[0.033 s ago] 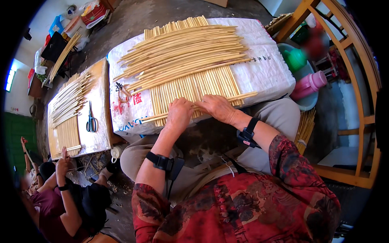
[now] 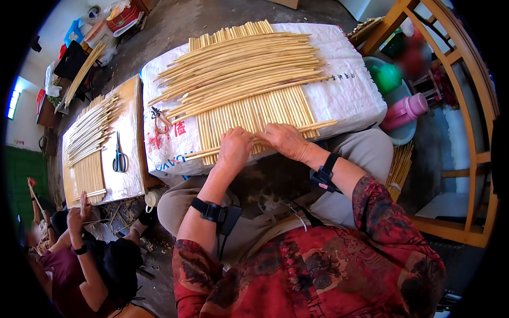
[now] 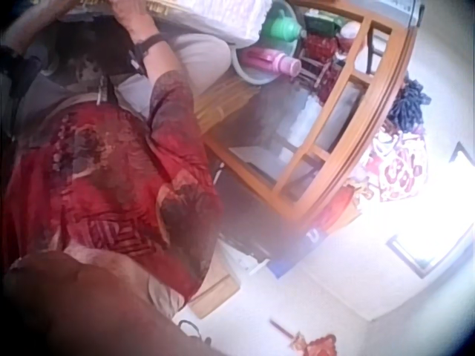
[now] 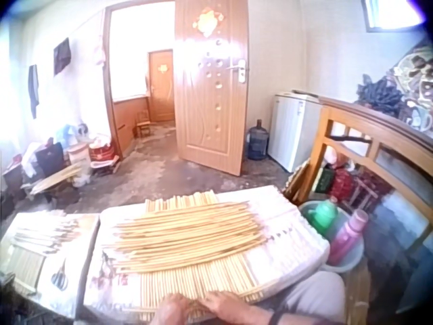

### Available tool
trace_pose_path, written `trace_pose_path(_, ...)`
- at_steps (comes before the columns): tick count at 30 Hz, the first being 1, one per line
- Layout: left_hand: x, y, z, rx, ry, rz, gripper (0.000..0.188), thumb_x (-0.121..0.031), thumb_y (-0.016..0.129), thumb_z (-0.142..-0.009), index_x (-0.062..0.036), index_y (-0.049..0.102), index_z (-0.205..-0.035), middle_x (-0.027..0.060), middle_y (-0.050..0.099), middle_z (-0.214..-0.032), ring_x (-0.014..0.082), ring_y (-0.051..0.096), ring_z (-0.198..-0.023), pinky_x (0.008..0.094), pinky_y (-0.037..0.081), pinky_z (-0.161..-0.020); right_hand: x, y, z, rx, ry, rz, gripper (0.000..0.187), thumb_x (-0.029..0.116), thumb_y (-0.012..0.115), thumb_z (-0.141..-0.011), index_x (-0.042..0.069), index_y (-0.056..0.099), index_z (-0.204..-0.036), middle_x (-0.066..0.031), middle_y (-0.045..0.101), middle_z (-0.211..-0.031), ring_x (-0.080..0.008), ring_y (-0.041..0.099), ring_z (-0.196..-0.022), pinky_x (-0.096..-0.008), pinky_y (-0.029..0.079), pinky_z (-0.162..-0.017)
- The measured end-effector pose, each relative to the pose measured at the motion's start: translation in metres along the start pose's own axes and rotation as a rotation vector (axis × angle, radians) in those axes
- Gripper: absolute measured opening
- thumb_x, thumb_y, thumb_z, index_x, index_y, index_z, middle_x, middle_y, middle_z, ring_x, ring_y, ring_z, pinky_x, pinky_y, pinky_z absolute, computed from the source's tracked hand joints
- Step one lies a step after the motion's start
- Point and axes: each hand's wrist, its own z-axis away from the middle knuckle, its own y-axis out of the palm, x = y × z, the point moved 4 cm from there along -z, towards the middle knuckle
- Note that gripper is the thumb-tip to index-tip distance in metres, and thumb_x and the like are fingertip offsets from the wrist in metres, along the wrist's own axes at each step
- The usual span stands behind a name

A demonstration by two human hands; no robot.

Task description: The person aligns several long wooden rods on a table, sorts through them by hand, and begins threading a thin string through pre-drilled holes in the rods to bind them together.

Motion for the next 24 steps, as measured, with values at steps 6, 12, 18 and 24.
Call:
trace_pose_path(6, 0.003, 0.0, 0.0, -0.014, 0.001, 0.047, 0.017, -0.011, 0.065, -0.071, -0.0062, 0.063, -0.087, 0.0107, 0.056, -0.085, 0.0311, 0.053, -0.085, 0.0406, 0.042, -0.075, -0.001, 0.001, -0.001, -0.018, -0.004, -0.028, 0.021, 0.028, 0.059, -0.079, 0.013, 0.059, -0.093, -0.0047, 0.049, -0.071, -0.0221, 0.057, -0.07, -0.0335, 0.047, -0.057)
trace_pose_path(12, 0.011, -0.004, -0.002, -0.002, 0.005, 0.132, 0.017, -0.009, 0.064, -0.072, -0.0049, 0.062, -0.088, 0.011, 0.058, -0.089, 0.0313, 0.054, -0.086, 0.0398, 0.042, -0.076, -0.012, 0.009, -0.005, 0.1, 0.051, -0.107, 0.023, 0.031, 0.058, -0.081, 0.015, 0.06, -0.096, -0.0057, 0.051, -0.074, -0.0256, 0.058, -0.071, -0.0362, 0.047, -0.057)
trace_pose_path(18, -0.028, -0.034, 0.005, -0.191, 0.164, -0.026, 0.023, -0.006, 0.061, -0.073, -0.0033, 0.059, -0.096, 0.0102, 0.056, -0.095, 0.0294, 0.052, -0.091, 0.0393, 0.04, -0.081, -0.026, 0.008, -0.001, 0.162, 0.16, -0.281, 0.032, 0.039, 0.05, -0.085, 0.018, 0.06, -0.107, -0.0044, 0.057, -0.088, -0.0262, 0.059, -0.08, -0.036, 0.048, -0.064)
trace_pose_path(24, -0.043, -0.005, 0.043, 0.043, 0.275, -0.126, 0.032, -0.006, 0.057, -0.074, 0.0, 0.055, -0.105, 0.0124, 0.053, -0.11, 0.027, 0.048, -0.107, 0.0383, 0.037, -0.09, -0.03, 0.013, -0.007, 0.265, 0.163, -0.26, 0.031, 0.037, 0.049, -0.085, 0.019, 0.06, -0.108, -0.0049, 0.057, -0.091, -0.0259, 0.059, -0.082, -0.0368, 0.048, -0.069)
